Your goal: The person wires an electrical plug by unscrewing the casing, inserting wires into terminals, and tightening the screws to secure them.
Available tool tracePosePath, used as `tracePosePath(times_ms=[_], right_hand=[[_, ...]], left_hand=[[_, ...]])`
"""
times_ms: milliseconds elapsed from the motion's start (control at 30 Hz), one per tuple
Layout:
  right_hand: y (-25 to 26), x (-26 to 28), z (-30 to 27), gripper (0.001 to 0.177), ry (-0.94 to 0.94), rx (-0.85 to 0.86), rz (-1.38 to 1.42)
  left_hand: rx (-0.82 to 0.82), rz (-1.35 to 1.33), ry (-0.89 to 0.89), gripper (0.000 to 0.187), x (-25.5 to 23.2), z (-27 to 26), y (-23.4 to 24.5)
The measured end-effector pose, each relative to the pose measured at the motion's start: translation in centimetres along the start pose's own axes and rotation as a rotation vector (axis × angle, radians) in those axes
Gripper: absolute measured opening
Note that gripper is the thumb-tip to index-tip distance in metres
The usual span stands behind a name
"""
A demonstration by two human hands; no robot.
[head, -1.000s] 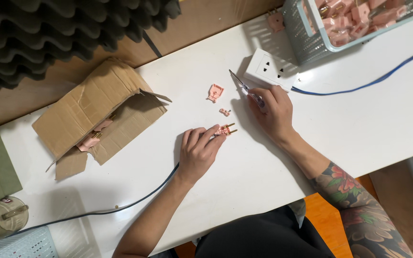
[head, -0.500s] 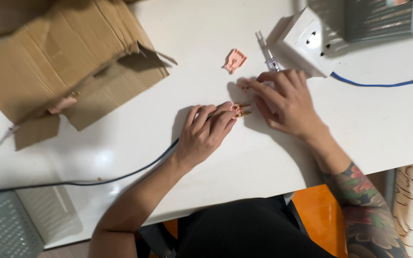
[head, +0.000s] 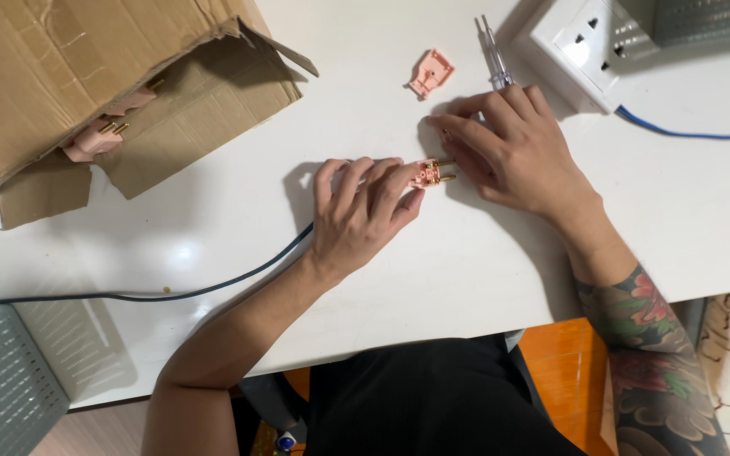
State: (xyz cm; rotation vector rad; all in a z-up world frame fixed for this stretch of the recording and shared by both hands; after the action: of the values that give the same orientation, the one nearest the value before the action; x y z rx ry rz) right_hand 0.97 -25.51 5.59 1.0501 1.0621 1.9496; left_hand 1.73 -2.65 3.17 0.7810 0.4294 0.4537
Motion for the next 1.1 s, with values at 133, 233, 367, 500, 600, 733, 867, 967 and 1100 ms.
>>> tracePosePath(times_ms=[133, 233, 367, 500, 600, 733, 867, 967, 1100], right_hand=[[0.2, -0.2, -0.9, 0.028, -0.012, 0.113, -0.052], [0.1, -1.1, -0.9, 0.03, -0.047, 0.117, 0.049], [-0.5, -1.3, -1.2, 0.035, -0.005, 0.088, 0.038], [-0.4, -1.4, -1.0, 0.035, 0.045, 0.027, 0.078], [-0.8, -2.4, -1.7, 0.033, 0.021, 0.005, 0.092], [0.4, -0.7, -1.6, 0.034, 0.012, 0.033, 0.199], [0.2, 1.0, -1.6, 0.031, 0.004, 0.12, 0.289], [0.0, 1.3, -2.1, 0.029, 0.047, 0.112, 0.23], [-0.2, 0.9, -2.3, 0.031, 0.083, 0.107, 0.175]], left_hand=[[0.084, 0.021, -0.012, 0.03, -0.4, 1.3, 1.9], [0.06, 0.045, -0.008, 0.024, -0.4, 1.4, 1.8], [0.03, 0.04, -0.021, 0.022, -0.4, 1.2, 1.9], [0.026, 0.006, -0.026, 0.025, -0.4, 0.9, 2.1], [0.003, 0.056, -0.018, 0.026, -0.4, 0.7, 1.7], [-0.023, 0.045, -0.01, 0.027, -0.2, 0.3, 1.3], [-0.046, 0.011, -0.032, 0.031, 0.0, 0.2, 1.4], [-0.043, 0.001, -0.033, 0.029, -0.2, 0.1, 1.2], [-0.034, 0.008, -0.02, 0.024, -0.2, 0.6, 1.5]])
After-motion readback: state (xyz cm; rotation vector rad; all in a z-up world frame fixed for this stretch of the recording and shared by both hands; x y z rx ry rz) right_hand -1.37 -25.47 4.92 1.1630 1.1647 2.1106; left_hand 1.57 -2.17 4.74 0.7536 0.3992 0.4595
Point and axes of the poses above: each hand's wrist, its own z-axis towards the middle knuckle, its own y-axis out of the back of the hand, x = y × z, the point moved 4 cm from there along z, towards the middle knuckle, and after that the axes turned 2 degrees about -y, right-handed, at the moved point
